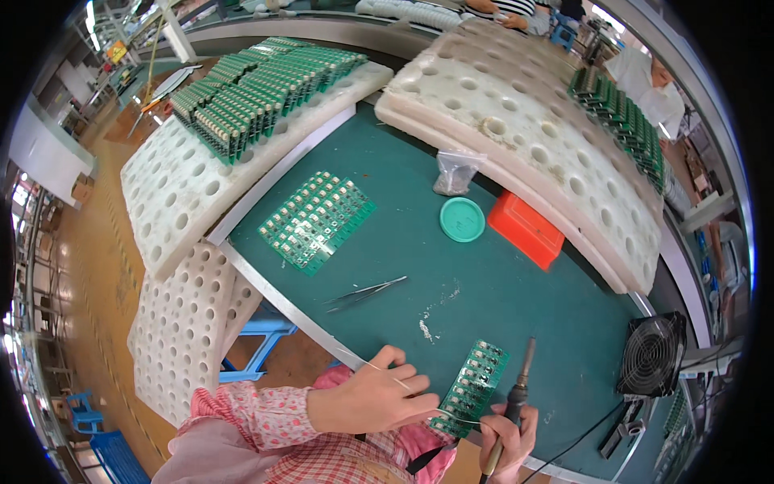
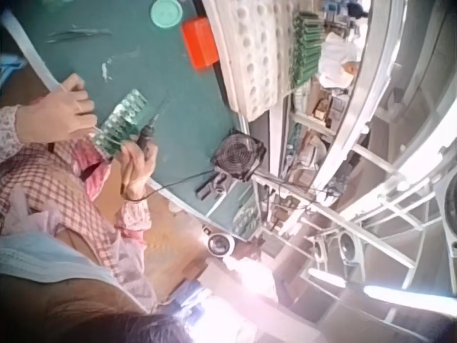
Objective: The person solders electronic components onto a printed circuit board using a soldering iron and solder wire, with tweezers to position the components and a cooling fan to dissipate heat.
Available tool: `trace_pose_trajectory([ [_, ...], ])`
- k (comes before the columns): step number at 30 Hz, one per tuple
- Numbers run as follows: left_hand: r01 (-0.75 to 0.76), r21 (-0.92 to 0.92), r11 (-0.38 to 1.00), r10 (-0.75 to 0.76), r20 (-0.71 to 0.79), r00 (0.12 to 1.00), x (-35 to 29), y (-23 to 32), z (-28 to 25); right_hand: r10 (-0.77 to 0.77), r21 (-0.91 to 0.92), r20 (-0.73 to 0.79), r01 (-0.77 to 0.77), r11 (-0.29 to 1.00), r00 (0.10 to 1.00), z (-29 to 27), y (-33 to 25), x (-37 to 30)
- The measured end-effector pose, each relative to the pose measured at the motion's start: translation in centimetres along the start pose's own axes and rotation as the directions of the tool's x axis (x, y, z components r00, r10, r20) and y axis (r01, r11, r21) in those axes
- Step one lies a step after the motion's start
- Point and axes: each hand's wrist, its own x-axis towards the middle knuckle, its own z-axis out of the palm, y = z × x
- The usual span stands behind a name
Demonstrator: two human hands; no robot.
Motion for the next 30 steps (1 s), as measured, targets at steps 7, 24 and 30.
trace_pose_trajectory([
  [7,0.114,0.208,0.971,-0.101,-0.073,0.992,-1.0,-2.9,-3.6,0.107,0.054,-0.114,-0.101,0.993,0.988,2.3,-0.5,-0.6],
  [24,0.445,-0.384,0.809,-0.52,-0.117,0.846,1.3,-4.9,-4.0,0.074,-0.107,-0.028,-0.076,0.991,0.997,3.3,-1.6,0.2],
  [30,0.542,-0.262,0.798,-0.552,0.041,0.833,0.2,-3.5,-3.7,0.076,-0.067,-0.005,-0.076,0.995,0.997,3.2,-1.5,0.8],
])
